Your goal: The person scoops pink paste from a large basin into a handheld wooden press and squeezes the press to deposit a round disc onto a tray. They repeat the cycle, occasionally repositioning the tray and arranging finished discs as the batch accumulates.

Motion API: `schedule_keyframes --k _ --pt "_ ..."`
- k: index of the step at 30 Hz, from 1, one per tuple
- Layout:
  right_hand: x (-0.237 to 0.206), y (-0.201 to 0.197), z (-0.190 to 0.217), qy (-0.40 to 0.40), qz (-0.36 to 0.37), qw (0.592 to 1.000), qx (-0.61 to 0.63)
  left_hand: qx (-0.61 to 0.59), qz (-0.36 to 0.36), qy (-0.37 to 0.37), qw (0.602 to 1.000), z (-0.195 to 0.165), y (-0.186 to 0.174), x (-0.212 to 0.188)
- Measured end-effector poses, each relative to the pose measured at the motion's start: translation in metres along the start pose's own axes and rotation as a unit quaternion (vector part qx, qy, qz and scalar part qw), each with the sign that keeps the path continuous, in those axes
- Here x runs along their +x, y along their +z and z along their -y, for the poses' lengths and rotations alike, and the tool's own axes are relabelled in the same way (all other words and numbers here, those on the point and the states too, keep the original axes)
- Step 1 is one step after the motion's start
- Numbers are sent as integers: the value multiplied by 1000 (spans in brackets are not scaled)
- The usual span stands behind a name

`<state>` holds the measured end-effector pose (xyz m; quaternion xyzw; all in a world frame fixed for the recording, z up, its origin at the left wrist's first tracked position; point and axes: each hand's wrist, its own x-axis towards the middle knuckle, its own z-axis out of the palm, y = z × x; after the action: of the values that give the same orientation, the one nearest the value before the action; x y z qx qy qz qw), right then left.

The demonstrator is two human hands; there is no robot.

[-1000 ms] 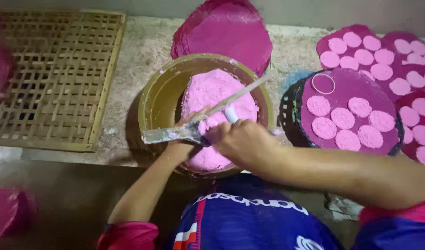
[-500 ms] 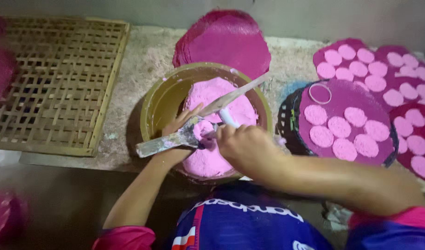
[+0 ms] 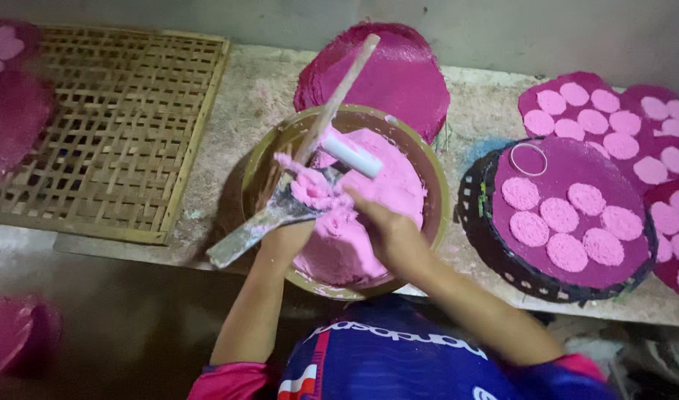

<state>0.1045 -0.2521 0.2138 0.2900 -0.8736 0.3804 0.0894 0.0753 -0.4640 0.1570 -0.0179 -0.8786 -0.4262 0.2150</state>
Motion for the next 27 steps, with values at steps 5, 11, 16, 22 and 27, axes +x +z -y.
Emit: schedule_keyframes --k 5,11,16,22,27 --pt "-29 14 -24 62 91 988 109 97 -41 65 992 7 -23 14" --pt "1 4 -44 123 80 986 85 237 20 32 971 8 -2 15" --pt "-17 30 -33 -51 18 992 114 176 -53 99 978 57 6 23" --pt "-19 23 -35 189 364 912 29 -170 -51 -293 940 111 -15 31" --pt "-2 5 -47 -21 70 945 319 -645 194 -310 671 40 18 -39"
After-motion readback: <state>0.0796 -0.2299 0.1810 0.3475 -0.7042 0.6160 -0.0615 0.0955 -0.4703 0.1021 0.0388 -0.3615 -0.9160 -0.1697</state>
